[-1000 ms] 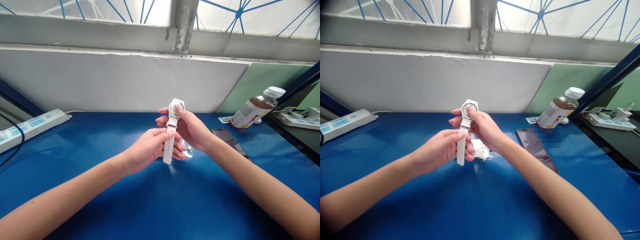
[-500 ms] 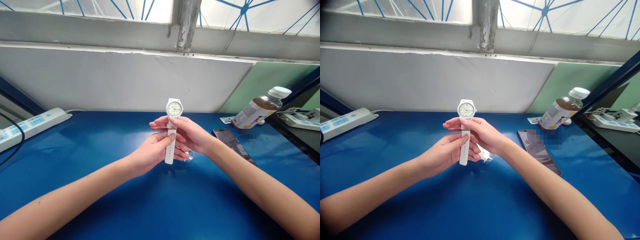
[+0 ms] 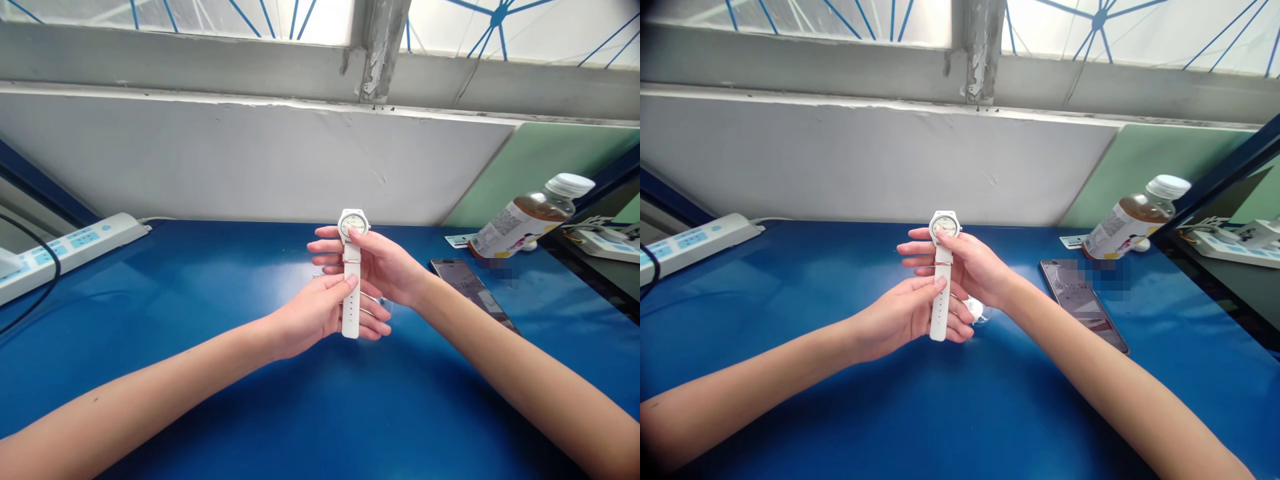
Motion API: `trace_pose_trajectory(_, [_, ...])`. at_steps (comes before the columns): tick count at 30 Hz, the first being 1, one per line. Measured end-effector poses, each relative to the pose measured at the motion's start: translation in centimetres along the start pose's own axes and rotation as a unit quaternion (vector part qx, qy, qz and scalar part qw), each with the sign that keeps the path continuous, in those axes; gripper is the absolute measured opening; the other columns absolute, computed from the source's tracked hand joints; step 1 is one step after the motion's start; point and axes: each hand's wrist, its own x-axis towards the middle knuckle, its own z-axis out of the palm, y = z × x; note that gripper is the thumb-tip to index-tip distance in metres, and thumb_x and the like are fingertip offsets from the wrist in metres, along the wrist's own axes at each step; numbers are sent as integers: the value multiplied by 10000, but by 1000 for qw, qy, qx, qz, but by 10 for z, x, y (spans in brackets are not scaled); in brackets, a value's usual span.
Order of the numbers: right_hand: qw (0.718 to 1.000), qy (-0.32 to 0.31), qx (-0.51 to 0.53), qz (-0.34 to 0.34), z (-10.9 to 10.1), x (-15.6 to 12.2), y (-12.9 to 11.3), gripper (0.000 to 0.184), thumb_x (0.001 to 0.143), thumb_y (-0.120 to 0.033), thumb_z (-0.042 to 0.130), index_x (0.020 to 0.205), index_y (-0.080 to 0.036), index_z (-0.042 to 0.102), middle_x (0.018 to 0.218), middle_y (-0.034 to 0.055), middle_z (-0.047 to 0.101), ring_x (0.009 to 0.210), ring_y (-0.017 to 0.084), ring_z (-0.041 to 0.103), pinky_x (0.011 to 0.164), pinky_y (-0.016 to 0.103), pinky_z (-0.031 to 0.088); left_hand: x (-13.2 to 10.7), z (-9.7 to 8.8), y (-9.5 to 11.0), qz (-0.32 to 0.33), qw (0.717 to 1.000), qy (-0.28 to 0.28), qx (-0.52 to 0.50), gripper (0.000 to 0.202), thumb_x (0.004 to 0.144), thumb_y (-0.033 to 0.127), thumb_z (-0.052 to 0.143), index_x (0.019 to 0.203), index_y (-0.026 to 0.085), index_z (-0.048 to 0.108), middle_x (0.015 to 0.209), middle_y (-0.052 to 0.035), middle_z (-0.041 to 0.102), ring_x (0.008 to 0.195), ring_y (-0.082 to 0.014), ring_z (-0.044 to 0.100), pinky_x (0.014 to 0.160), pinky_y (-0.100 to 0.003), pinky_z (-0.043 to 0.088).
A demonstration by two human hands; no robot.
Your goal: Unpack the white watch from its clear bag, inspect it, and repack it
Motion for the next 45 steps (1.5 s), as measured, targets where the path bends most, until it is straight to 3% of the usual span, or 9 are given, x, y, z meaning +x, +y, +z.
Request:
trace_pose_trajectory(5, [999,32,-17,2,-1,0,-2,262,958,-304,537,1178,-229,657,948,23,724,748,136,655,760,266,559,0,0,3,-4,1000,8,-18,365,961,444,609,998,83,651,900,-148,713,786,-228,718,754,-354,565])
trace_pose_trajectory(8, [998,48,-29,-2,1,-1,-6,365,978,-445,454,1185,-228,663,821,9,641,612,136,553,687,276,547,0,0,5,-10,1000,22,-16,373,957,465,612,975,94,647,870,-114,700,752,-199,702,746,-328,550])
trace_pose_trajectory(11, [999,37,-30,-3,4,-2,-10,526,987,-536,321,1166,-199,683,805,30,595,626,158,530,671,307,543,-2,0,5,-12,1000,24,-7,375,935,481,641,966,107,646,813,-73,683,709,-178,680,717,-309,533])
trace_pose_trajectory(15, [998,46,-52,11,5,-2,-11,335,948,-392,472,1120,-214,699,760,4,550,624,151,514,591,273,505,-2,-3,2,-3,999,36,31,373,912,509,660,945,137,649,598,3,600,594,-147,608,680,-294,509])
trace_pose_trajectory(23, [987,131,-77,-44,-3,0,-8,286,752,-414,809,924,-201,726,753,-9,676,638,111,602,598,219,494,-6,4,2,-3,999,-17,26,525,866,555,698,1195,158,598,1071,-132,674,858,-230,686,828,-390,517])
trace_pose_trajectory(26, [984,150,-84,-42,-3,0,-7,262,751,-413,813,858,-191,724,761,11,721,648,123,642,611,228,516,-7,3,1,-8,998,-40,37,433,886,518,690,1091,141,644,1097,-136,668,900,-236,683,880,-395,509])
trace_pose_trajectory(31, [993,94,-68,-24,0,-2,-6,240,883,-421,676,994,-217,740,886,31,769,783,156,706,716,259,574,-4,-4,1,-14,997,-74,-5,340,959,396,623,1173,132,617,965,-113,694,770,-206,709,782,-355,534])
trace_pose_trajectory(36, [999,13,-50,-10,-1,-4,-7,300,928,-379,584,1181,-251,685,1095,49,770,1005,223,714,865,369,584,-5,-4,1,-27,995,-100,-9,291,985,355,585,1167,128,604,923,-114,706,816,-239,734,786,-360,540])
trace_pose_trajectory(45, [1000,6,-13,1,-1,-3,-5,270,959,-310,543,1164,-212,690,1084,63,772,953,191,721,854,323,583,-2,-4,2,-31,999,-33,12,271,921,305,680,1095,100,640,1000,-160,720,935,-277,724,846,-381,539])
